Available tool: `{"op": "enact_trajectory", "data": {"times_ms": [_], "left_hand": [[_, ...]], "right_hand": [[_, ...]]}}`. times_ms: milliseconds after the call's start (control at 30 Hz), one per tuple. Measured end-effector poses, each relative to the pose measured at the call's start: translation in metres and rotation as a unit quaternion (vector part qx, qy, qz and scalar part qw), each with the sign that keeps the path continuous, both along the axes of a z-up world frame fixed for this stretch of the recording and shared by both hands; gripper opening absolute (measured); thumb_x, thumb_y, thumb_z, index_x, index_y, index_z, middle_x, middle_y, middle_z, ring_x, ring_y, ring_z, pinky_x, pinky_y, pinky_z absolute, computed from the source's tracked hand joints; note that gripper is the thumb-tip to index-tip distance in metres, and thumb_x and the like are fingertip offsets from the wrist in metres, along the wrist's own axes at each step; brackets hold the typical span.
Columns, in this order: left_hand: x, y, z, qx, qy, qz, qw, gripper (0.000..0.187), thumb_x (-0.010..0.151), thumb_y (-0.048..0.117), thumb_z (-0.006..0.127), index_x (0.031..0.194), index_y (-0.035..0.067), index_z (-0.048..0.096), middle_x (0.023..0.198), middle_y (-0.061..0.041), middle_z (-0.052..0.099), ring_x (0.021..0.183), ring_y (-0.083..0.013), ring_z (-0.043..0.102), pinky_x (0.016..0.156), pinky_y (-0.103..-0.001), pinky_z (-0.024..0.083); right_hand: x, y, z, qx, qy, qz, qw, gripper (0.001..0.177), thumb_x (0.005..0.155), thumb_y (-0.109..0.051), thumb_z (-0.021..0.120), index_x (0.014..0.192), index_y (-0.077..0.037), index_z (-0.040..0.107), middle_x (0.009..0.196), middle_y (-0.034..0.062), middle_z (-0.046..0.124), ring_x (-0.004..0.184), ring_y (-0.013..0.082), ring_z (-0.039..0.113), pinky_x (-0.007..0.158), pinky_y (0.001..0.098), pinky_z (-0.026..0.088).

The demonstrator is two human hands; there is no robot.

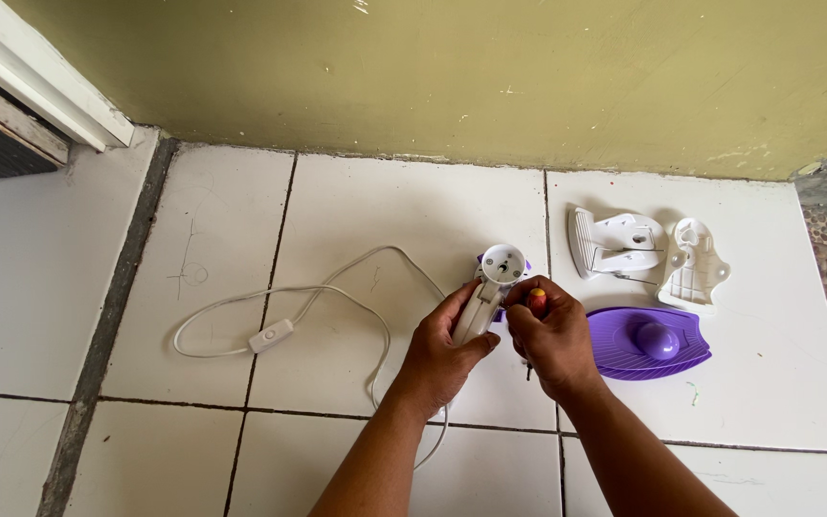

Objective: The person uses a screwdriver to remove screws from a white and purple handheld appliance. They detach the handle from the main body and then remove the purple top cover, placing the separated parts on the tiled floor.

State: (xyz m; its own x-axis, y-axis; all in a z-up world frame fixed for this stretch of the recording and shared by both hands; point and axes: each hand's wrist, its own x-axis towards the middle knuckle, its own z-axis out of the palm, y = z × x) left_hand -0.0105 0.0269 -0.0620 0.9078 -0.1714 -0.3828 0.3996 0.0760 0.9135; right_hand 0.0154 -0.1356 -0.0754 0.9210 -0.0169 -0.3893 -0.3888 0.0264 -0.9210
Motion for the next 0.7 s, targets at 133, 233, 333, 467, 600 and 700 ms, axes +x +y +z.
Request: {"op": "enact_trajectory", "data": {"times_ms": [133, 233, 333, 467, 600, 700], "left_hand": [[0.001, 0.001, -0.001, 0.007, -0.006, 0.007, 1.000, 0.074, 0.085, 0.009, 0.069, 0.154, 0.015, 0.043, 0.133, -0.007, 0.068, 0.111, -0.0146, 0.066, 0.097, -0.030, 0.053], [0.001, 0.000, -0.004, -0.006, -0.011, 0.014, 1.000, 0.074, 0.084, 0.009, 0.070, 0.154, 0.015, 0.044, 0.133, -0.007, 0.067, 0.111, -0.0147, 0.066, 0.098, -0.031, 0.053], [0.000, -0.001, -0.007, -0.035, -0.010, 0.026, 0.999, 0.074, 0.083, 0.010, 0.070, 0.153, 0.014, 0.045, 0.131, -0.007, 0.068, 0.110, -0.0144, 0.066, 0.098, -0.031, 0.053], [-0.001, -0.001, -0.010, -0.062, 0.012, 0.043, 0.997, 0.075, 0.081, 0.010, 0.071, 0.152, 0.014, 0.048, 0.124, -0.009, 0.070, 0.106, -0.0156, 0.066, 0.096, -0.032, 0.053], [-0.002, 0.000, -0.013, -0.105, 0.008, 0.063, 0.992, 0.075, 0.082, 0.010, 0.070, 0.153, 0.013, 0.047, 0.121, -0.011, 0.070, 0.106, -0.0167, 0.065, 0.097, -0.033, 0.053], [-0.002, 0.001, -0.014, -0.103, 0.011, 0.087, 0.991, 0.076, 0.082, 0.010, 0.070, 0.153, 0.015, 0.044, 0.127, -0.007, 0.069, 0.112, -0.0145, 0.066, 0.101, -0.031, 0.050]], "right_hand": [[0.002, -0.008, 0.000, 0.022, 0.027, 0.005, 0.999, 0.015, 0.083, 0.003, 0.056, 0.094, -0.001, 0.066, 0.061, -0.0006, 0.048, 0.047, 0.0071, 0.037, 0.040, 0.0253, 0.030], [0.000, -0.016, -0.001, -0.083, 0.064, 0.045, 0.993, 0.011, 0.087, -0.002, 0.061, 0.092, 0.000, 0.070, 0.062, 0.0018, 0.052, 0.049, 0.0101, 0.041, 0.044, 0.0283, 0.038], [-0.007, -0.021, -0.004, -0.334, -0.027, 0.171, 0.926, 0.012, 0.084, -0.011, 0.070, 0.094, -0.006, 0.072, 0.067, 0.0078, 0.063, 0.055, 0.0212, 0.057, 0.056, 0.0359, 0.050], [-0.030, -0.018, -0.015, -0.460, -0.082, 0.267, 0.843, 0.016, 0.078, -0.016, 0.074, 0.089, -0.006, 0.067, 0.080, 0.0130, 0.071, 0.074, 0.0326, 0.070, 0.073, 0.0438, 0.057], [-0.040, -0.011, -0.024, -0.475, -0.076, 0.249, 0.841, 0.014, 0.079, -0.013, 0.073, 0.089, -0.005, 0.066, 0.084, 0.0125, 0.071, 0.076, 0.0302, 0.070, 0.075, 0.0410, 0.057], [-0.039, -0.010, -0.027, -0.431, -0.120, 0.174, 0.877, 0.017, 0.077, -0.012, 0.073, 0.091, -0.006, 0.067, 0.084, 0.0110, 0.071, 0.071, 0.0292, 0.071, 0.070, 0.0400, 0.058]]}}
